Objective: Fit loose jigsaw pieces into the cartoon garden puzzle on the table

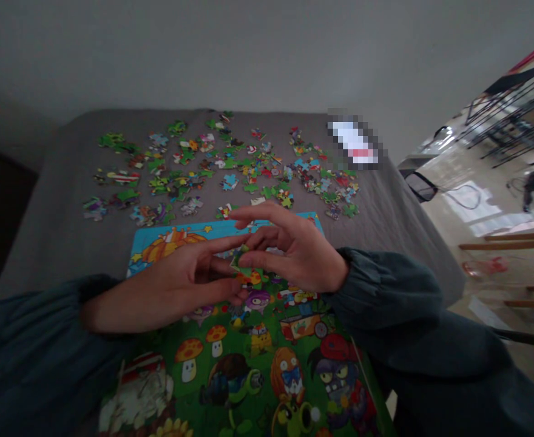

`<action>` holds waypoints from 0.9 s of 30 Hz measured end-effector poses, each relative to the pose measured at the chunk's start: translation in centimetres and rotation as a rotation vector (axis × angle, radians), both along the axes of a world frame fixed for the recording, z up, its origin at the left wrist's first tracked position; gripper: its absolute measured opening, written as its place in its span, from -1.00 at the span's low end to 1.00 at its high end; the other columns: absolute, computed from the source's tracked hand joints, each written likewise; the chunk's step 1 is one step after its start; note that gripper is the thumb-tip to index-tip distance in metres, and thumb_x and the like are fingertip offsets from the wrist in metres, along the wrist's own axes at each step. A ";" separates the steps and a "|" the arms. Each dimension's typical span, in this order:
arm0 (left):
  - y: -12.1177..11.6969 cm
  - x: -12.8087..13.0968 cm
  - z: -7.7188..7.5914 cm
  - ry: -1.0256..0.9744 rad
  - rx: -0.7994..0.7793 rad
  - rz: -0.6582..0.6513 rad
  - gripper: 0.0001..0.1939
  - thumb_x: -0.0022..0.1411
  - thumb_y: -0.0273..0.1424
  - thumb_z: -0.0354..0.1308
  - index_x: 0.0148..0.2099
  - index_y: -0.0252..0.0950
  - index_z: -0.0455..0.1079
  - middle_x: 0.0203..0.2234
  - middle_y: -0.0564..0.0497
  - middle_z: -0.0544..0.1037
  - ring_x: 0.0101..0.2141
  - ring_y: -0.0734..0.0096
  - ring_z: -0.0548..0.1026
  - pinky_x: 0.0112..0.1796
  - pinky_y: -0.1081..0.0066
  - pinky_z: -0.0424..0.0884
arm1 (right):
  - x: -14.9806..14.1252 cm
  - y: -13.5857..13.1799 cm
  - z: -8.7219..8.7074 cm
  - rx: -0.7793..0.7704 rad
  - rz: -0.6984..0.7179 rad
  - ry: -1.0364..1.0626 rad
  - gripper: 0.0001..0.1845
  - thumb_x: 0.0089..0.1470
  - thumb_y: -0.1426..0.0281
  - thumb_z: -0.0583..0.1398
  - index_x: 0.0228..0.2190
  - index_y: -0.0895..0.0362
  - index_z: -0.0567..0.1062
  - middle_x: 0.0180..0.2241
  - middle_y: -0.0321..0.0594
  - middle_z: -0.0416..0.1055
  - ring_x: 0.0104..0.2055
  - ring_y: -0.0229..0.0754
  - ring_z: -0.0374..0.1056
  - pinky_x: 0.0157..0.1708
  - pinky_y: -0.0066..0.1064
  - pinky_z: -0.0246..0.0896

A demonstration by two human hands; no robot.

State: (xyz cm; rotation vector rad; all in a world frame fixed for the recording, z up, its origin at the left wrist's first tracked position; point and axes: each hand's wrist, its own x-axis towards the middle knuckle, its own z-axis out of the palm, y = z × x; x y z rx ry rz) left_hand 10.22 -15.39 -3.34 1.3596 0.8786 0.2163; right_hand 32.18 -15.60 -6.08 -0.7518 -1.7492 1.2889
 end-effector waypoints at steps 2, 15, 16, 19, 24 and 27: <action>0.1 0.0 0.3 -0.010 0.010 -0.001 -0.30 0.23 -0.13 0.29 0.37 -0.12 0.33 -0.37 0.01 0.71 -0.31 0.26 0.68 -0.35 0.45 0.56 | 0.1 0.0 0.0 -0.018 -0.025 0.004 -0.47 0.14 0.43 0.39 0.13 0.12 0.49 0.08 -0.12 0.48 -0.25 -0.32 0.52 -0.16 -0.43 0.54; 0.6 0.3 0.5 0.024 0.232 0.168 -0.59 0.27 0.05 0.22 -0.34 -0.19 0.56 -0.48 0.02 0.65 -0.42 0.30 0.63 -0.33 0.37 0.62 | 0.5 0.3 0.7 -0.066 -0.085 -0.001 -0.48 0.19 0.33 0.37 0.13 0.16 0.43 -0.04 -0.13 0.53 -0.21 -0.28 0.53 -0.16 -0.41 0.52; 0.6 0.3 0.6 0.023 0.248 0.188 -0.58 0.28 0.05 0.21 -0.37 -0.20 0.55 -0.49 0.02 0.64 -0.42 0.31 0.62 -0.32 0.37 0.62 | 0.5 0.3 0.7 -0.082 -0.083 -0.024 -0.40 0.14 0.32 0.41 0.15 0.18 0.41 -0.08 -0.14 0.54 -0.24 -0.27 0.53 -0.19 -0.40 0.52; 0.6 0.3 0.7 0.025 0.276 0.212 -0.56 0.30 0.05 0.19 -0.38 -0.20 0.55 -0.47 0.01 0.63 -0.42 0.35 0.59 -0.30 0.36 0.60 | 0.4 0.3 0.3 -0.160 -0.003 -0.076 -0.29 0.09 0.34 0.43 0.21 0.20 0.35 -0.23 -0.21 0.56 -0.28 -0.24 0.54 -0.25 -0.39 0.52; 0.6 0.2 0.6 0.120 0.431 0.244 -0.51 0.30 0.12 0.14 -0.34 -0.19 0.56 -0.37 0.00 0.60 -0.30 0.27 0.56 -0.23 0.33 0.55 | 0.2 0.4 -0.3 -0.154 0.005 -0.071 -0.39 0.16 0.41 0.37 0.20 0.20 0.38 -0.30 -0.26 0.60 -0.28 -0.25 0.56 -0.23 -0.39 0.50; 0.6 0.3 0.6 0.153 0.564 0.242 -0.46 0.34 0.09 0.09 -0.47 -0.18 0.49 -0.37 0.00 0.56 -0.31 0.28 0.51 -0.25 0.34 0.50 | 0.3 0.3 -0.2 -0.059 -0.039 -0.091 -0.34 0.14 0.40 0.38 0.23 0.22 0.38 -0.37 -0.32 0.59 -0.33 -0.26 0.55 -0.23 -0.39 0.50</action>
